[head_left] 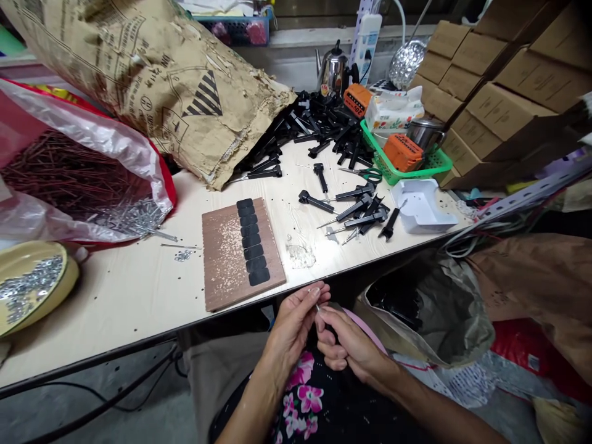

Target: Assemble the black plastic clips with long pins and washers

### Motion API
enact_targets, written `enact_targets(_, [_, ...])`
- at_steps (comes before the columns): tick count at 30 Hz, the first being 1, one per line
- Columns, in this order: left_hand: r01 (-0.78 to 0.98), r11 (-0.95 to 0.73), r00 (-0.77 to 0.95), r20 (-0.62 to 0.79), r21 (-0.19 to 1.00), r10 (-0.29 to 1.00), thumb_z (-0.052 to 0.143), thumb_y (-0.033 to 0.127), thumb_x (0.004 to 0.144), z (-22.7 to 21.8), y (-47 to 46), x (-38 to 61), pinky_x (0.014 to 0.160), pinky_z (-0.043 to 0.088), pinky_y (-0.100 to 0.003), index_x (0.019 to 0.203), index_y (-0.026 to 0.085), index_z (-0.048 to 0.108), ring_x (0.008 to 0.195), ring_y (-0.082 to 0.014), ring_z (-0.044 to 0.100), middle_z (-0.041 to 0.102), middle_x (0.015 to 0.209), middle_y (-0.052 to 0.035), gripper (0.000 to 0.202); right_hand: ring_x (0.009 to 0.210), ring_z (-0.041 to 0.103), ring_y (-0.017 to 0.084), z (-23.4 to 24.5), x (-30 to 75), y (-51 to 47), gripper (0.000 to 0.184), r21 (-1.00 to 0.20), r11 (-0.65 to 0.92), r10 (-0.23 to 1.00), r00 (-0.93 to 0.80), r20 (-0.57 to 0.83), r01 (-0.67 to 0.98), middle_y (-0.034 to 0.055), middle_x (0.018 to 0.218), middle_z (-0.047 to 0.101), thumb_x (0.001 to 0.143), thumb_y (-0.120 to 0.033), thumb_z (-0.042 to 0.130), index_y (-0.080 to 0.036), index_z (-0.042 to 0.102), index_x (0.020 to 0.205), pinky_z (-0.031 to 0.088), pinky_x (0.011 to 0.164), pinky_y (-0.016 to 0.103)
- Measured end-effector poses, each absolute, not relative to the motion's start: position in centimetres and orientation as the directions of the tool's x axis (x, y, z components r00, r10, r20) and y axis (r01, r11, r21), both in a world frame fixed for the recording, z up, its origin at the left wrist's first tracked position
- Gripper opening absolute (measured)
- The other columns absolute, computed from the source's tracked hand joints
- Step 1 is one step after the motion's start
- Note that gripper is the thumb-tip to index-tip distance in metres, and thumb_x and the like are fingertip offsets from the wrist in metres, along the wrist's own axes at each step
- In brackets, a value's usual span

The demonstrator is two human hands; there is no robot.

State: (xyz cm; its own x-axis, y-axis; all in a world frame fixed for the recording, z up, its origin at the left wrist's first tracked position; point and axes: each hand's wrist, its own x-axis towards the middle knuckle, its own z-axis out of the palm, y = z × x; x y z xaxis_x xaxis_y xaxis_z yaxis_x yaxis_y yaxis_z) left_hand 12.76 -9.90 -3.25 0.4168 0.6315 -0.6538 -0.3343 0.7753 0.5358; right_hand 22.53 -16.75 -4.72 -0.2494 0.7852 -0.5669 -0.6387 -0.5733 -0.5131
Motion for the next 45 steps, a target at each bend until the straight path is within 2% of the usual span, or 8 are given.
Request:
enact_targets(3, [-0.335,0.761,0.422,-0.633,0.556,0.649,0.076,0.025,0.068,-2.6,-10.0,12.4,0.084,0.047,-0.023,0.096,0.011,0.07,0.091,-0.0158,0.064,0.069,0.101,-0.0114,0.032,0.036,0.024,0.001,-4.8,22.8,-16.5,0.027,-0.663,-0.491,0.839,-0.1,-0.536,-0.565,-0.0086,0.056,0.037,0.086,-0.045,0.049,-0.019,0.047,0.078,0.02,0.033,0.013])
enact_targets(6, [-0.3,0.728,0.37,-0.629,0.616,0.684,0.077,0.029,0.066,-2.7,-10.1,12.4,0.065,0.05,-0.019,0.091,0.01,0.071,0.069,-0.0124,0.063,0.069,0.077,-0.007,0.033,0.036,0.03,0.001,-5.2,22.5,-15.9,0.028,-0.785,-0.4,0.882,0.036,-0.471,-0.474,-0.0072,0.06,0.042,0.087,-0.045,0.05,-0.018,0.049,0.079,0.026,0.034,0.015])
enact_targets(12, [-0.238,0.702,0.303,-0.636,0.671,0.71,0.075,0.043,0.064,-3.8,-10.3,12.7,0.033,0.035,-0.019,0.09,0.009,0.068,0.035,-0.0082,0.047,0.052,0.05,0.0036,0.043,0.045,0.042,0.004,-5.6,21.5,-15.0,0.029,-0.822,-0.348,0.891,0.115,-0.44,-0.451,-0.0037,0.068,0.047,0.081,-0.043,0.059,-0.016,0.052,0.075,0.038,0.04,0.018])
enact_targets(25, [-0.333,0.683,0.277,-0.625,0.65,0.73,0.08,0.038,0.058,-3.7,-10.4,12.9,0.053,0.05,-0.022,0.085,0.009,0.068,0.049,-0.0085,0.056,0.06,0.061,-0.0003,0.041,0.039,0.021,0.001,-5.1,23.7,-14.1,0.041,-0.747,-0.561,0.824,-0.149,-0.547,-0.358,-0.0092,0.059,0.033,0.082,-0.059,0.051,-0.018,0.049,0.086,0.014,0.035,0.014])
enact_targets(32, [-0.323,0.678,0.27,-0.622,0.661,0.735,0.074,0.045,0.065,-4.4,-11.2,12.9,0.031,0.036,-0.019,0.096,0.011,0.064,0.03,-0.0077,0.043,0.053,0.047,0.004,0.048,0.038,0.044,0.006,-5.8,21.7,-14.8,0.041,-0.907,-0.395,0.908,0.089,-0.409,-0.144,-0.0058,0.053,0.044,0.087,-0.054,0.046,-0.018,0.045,0.067,0.035,0.038,0.018])
enact_targets(37, [-0.293,0.706,0.344,-0.618,0.644,0.707,0.07,0.048,0.069,-4.4,-10.9,12.3,0.031,0.035,-0.02,0.099,0.01,0.063,0.028,-0.0094,0.044,0.052,0.043,0.004,0.049,0.039,0.047,0.006,-6.3,21.9,-14.8,0.036,-0.852,-0.407,0.907,-0.032,-0.421,-0.329,-0.0052,0.059,0.049,0.085,-0.052,0.051,-0.017,0.049,0.076,0.038,0.041,0.019])
enact_targets(41, [-0.299,0.722,0.375,-0.619,0.625,0.69,0.07,0.043,0.07,-3.9,-10.6,12.0,0.042,0.043,-0.019,0.095,0.011,0.065,0.039,-0.0092,0.053,0.058,0.053,0.0014,0.041,0.036,0.036,0.004,-5.9,23.3,-14.3,0.037,-0.625,-0.606,0.795,-0.355,-0.492,-0.492,-0.0077,0.056,0.044,0.084,-0.054,0.052,-0.017,0.049,0.08,0.033,0.038,0.019])
enact_targets(45, [-0.308,0.714,0.337,-0.629,0.629,0.7,0.073,0.042,0.067,-3.8,-10.5,11.9,0.046,0.041,-0.017,0.092,0.01,0.068,0.041,-0.0071,0.051,0.055,0.049,0.0032,0.04,0.036,0.028,0.001,-5.4,23.4,-14.1,0.033,-0.598,-0.62,0.782,-0.338,-0.524,-0.507,-0.0087,0.056,0.041,0.081,-0.049,0.059,-0.017,0.052,0.084,0.022,0.037,0.015])
